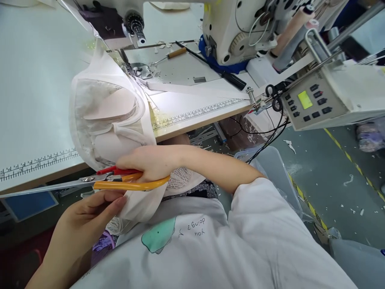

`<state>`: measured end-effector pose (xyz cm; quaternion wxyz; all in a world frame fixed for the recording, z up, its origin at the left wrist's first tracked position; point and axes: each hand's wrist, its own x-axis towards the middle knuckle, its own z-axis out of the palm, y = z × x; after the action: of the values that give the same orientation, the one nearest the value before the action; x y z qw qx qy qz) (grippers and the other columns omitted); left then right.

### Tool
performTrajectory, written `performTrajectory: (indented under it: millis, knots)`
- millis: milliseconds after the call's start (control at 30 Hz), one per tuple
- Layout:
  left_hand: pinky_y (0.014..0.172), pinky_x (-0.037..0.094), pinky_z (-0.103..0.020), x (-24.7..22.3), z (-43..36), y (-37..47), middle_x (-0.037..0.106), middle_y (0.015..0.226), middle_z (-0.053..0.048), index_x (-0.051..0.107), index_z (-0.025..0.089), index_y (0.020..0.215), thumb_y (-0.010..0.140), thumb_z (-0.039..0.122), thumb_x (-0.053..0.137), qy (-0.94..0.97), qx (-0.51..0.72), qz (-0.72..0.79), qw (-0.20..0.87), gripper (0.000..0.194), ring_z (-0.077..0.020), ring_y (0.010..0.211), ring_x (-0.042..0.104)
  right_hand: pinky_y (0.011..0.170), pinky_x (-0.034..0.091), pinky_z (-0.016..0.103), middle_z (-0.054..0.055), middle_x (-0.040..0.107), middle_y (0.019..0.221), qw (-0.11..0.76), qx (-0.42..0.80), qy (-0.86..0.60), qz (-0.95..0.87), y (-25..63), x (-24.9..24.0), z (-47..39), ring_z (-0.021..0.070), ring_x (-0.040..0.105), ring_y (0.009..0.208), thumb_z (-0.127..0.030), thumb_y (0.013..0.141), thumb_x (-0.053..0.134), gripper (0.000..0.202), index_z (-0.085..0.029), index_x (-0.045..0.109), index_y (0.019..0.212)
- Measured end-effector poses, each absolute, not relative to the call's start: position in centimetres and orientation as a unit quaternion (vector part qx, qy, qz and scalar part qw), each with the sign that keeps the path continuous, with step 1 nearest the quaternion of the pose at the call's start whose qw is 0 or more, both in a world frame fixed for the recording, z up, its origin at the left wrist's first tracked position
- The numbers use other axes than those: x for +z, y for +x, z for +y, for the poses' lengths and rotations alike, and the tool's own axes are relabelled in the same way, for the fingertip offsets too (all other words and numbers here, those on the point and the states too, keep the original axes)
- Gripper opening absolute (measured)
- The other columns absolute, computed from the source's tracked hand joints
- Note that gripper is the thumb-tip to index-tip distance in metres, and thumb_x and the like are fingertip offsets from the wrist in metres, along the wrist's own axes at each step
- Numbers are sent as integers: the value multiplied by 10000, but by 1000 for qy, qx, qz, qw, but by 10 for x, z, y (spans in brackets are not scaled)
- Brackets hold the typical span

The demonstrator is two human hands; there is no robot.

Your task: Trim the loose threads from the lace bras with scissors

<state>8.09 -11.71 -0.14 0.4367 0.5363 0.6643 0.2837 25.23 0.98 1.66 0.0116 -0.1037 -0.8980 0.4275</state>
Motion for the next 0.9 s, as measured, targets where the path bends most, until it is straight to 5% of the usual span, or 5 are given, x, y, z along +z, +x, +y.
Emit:
performTrajectory:
  millis: [233,500,700,900]
  knots:
    - [684,521,-296,-10,-122,74,714,788,-38,703,211,822,630,504,684,412,295,674,537,351,-237,784,636,572,307,224,-29,458,716,28,440,-73,-894,248,27,4,96,400,636,-165,786,522,231,-199,310,702]
    - [652,507,-302,-21,-127,70,679,679,-38,719,187,693,648,518,673,437,331,643,534,337,-210,702,598,566,308,218,-36,453,705,39,423,-79,-902,245,32,-6,85,403,629,-118,749,534,209,-190,341,720]
    - [531,445,-211,-12,-130,78,674,640,-16,736,211,730,692,421,659,420,382,646,510,227,-145,591,556,538,323,218,-25,445,700,214,485,-227,-817,274,13,-35,85,363,585,-455,764,555,334,-192,350,751]
    - [542,437,-204,-17,-136,69,689,676,-9,743,248,752,721,345,634,438,419,622,495,150,-144,608,580,483,255,231,-42,345,610,9,526,-204,-826,308,-18,-67,86,286,524,-677,743,429,495,-210,279,670]
